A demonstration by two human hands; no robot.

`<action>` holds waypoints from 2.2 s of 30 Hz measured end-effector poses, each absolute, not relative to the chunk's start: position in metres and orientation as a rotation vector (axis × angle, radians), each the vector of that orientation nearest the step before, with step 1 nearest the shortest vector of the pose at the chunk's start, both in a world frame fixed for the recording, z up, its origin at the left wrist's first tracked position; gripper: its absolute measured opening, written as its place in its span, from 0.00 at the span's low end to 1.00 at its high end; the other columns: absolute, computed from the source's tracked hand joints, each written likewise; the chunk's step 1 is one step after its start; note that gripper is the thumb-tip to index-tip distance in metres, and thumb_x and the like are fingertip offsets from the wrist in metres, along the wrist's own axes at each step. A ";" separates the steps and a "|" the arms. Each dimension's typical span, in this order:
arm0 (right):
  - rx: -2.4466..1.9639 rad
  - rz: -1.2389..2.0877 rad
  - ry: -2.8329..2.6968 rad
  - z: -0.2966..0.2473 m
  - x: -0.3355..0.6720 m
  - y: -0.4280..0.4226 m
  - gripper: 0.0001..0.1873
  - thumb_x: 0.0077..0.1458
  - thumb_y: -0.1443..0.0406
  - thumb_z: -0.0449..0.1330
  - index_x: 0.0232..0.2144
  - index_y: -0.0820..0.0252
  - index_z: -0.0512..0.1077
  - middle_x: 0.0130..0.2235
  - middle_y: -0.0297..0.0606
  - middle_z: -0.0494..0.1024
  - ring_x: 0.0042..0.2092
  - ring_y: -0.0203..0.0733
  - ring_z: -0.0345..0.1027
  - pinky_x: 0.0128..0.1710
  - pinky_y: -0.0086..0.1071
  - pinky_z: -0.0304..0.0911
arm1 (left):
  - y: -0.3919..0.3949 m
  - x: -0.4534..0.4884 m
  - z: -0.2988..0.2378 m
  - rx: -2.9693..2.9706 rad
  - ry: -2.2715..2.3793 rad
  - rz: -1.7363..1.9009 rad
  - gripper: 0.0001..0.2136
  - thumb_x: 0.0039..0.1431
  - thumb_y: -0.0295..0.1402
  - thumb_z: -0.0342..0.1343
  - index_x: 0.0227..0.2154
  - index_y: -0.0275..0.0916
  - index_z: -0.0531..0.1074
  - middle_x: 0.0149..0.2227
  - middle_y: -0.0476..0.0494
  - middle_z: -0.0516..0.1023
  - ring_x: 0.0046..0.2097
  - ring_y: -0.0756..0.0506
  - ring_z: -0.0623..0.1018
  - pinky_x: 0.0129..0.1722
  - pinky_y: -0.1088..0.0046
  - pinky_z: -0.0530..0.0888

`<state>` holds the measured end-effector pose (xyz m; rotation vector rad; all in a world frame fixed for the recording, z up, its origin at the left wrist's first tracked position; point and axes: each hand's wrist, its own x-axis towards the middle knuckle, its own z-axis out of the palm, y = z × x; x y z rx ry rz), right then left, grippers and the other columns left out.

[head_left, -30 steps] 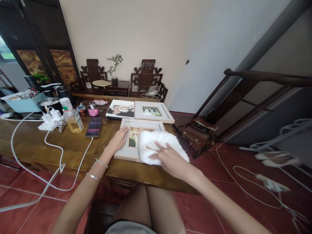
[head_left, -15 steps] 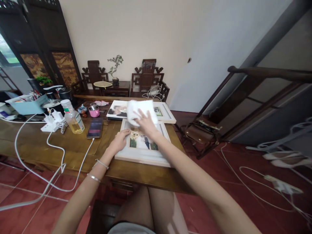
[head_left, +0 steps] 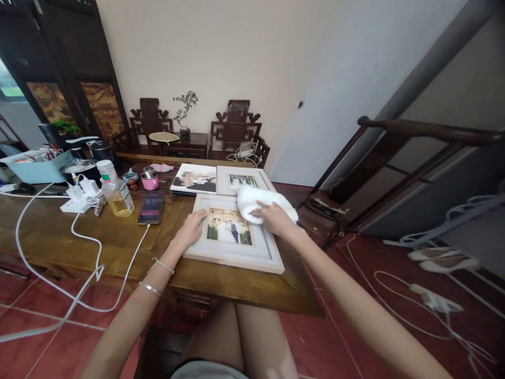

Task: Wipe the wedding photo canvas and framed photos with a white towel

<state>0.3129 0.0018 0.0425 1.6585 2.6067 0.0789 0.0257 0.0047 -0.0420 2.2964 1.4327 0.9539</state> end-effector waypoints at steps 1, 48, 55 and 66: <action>1.662 0.053 2.588 0.043 0.314 -0.010 0.37 0.43 0.85 0.46 0.53 0.59 0.71 0.57 0.49 0.71 0.66 0.50 0.50 0.58 0.52 0.49 | 0.005 0.026 -0.042 2.293 1.439 0.952 0.27 0.51 0.14 0.44 0.52 0.38 0.71 0.59 0.38 0.70 0.62 0.42 0.68 0.62 0.56 0.62; 1.337 -0.264 2.807 0.054 0.198 -0.123 0.35 0.46 0.77 0.50 0.58 0.59 0.66 0.65 0.48 0.58 0.66 0.66 0.43 0.60 0.65 0.41 | -0.004 0.029 -0.015 2.368 1.439 0.833 0.25 0.53 0.16 0.43 0.51 0.35 0.73 0.58 0.39 0.71 0.61 0.44 0.68 0.63 0.64 0.62; 1.474 -0.348 2.847 0.050 0.268 -0.113 0.37 0.38 0.81 0.49 0.50 0.56 0.75 0.58 0.40 0.71 0.65 0.48 0.51 0.65 0.47 0.44 | -0.003 0.025 -0.022 2.366 1.417 0.838 0.25 0.53 0.16 0.43 0.53 0.33 0.71 0.59 0.37 0.69 0.62 0.41 0.67 0.64 0.59 0.61; 1.953 0.032 2.690 0.037 0.294 0.003 0.35 0.47 0.80 0.50 0.60 0.68 0.62 0.61 0.58 0.64 0.67 0.55 0.43 0.61 0.55 0.44 | -0.001 0.025 -0.025 2.354 1.424 0.831 0.26 0.50 0.15 0.44 0.51 0.35 0.73 0.59 0.38 0.70 0.62 0.42 0.67 0.64 0.59 0.62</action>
